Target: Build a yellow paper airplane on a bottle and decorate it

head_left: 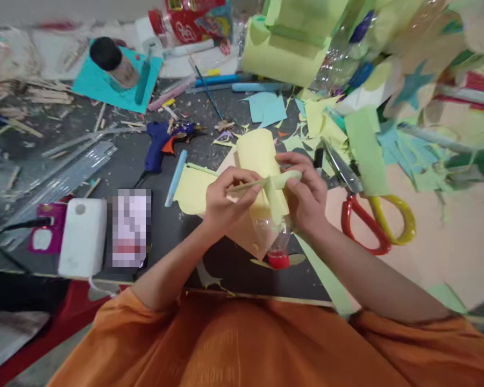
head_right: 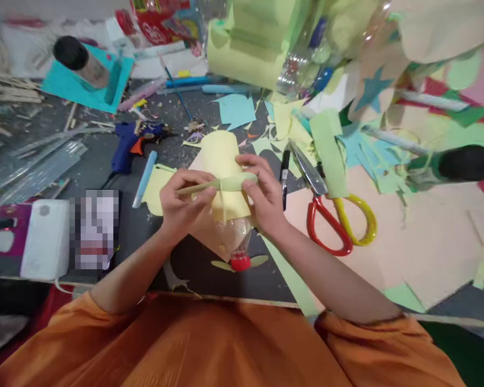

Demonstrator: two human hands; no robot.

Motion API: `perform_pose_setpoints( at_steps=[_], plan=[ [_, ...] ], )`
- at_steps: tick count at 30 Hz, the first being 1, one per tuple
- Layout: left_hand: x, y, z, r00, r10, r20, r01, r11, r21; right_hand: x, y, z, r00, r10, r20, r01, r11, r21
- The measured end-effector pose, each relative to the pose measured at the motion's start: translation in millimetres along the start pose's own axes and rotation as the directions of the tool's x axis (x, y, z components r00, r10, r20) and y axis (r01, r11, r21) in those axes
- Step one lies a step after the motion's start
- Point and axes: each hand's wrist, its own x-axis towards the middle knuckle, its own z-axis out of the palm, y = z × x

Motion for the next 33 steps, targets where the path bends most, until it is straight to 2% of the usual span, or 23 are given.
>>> perform_pose_setpoints(
  at_steps=[5,10,15,17,20,25,29,33],
  plan=[
    [-0.2,-1.2,0.6,0.993,0.117,-0.006,-0.115,0.987,0.115,1.8,2.4,3.3,0.997,-0.063,-0.045,0.058,0.993,-0.107],
    [0.5,-1.0,2.0,0.961,0.274,0.032,-0.273,0.931,0.241,0.1,8.1,5.8,0.981,-0.146,-0.124,0.112,0.963,-0.244],
    [-1.2,-2.0,3.4,0.926,0.37,0.074,-0.376,0.889,0.262,-2.5,-0.9,7.2,0.932,-0.298,-0.207,0.217,0.914,-0.342],
    [-2.9,-1.7,4.1,0.913,0.401,0.072,-0.406,0.881,0.244,-3.0,-6.5,6.5,0.924,-0.341,-0.173,0.252,0.884,-0.393],
    [-5.2,-0.7,4.9,0.919,0.392,0.043,-0.391,0.889,0.239,-3.3,-14.5,3.7,0.928,-0.367,-0.059,0.302,0.836,-0.457],
    [-5.8,-1.8,4.6,0.94,0.342,0.01,-0.331,0.902,0.278,-3.5,-22.6,0.9,0.956,-0.277,0.094,0.285,0.815,-0.505],
    [-4.9,-4.3,4.8,0.93,0.365,0.035,-0.356,0.878,0.319,-2.4,-19.9,4.6,0.948,-0.313,0.047,0.289,0.793,-0.536],
    [-4.1,-4.1,4.9,0.914,0.396,0.089,-0.403,0.862,0.308,-0.9,-12.1,5.9,0.913,-0.408,-0.025,0.346,0.804,-0.484]
  ],
)
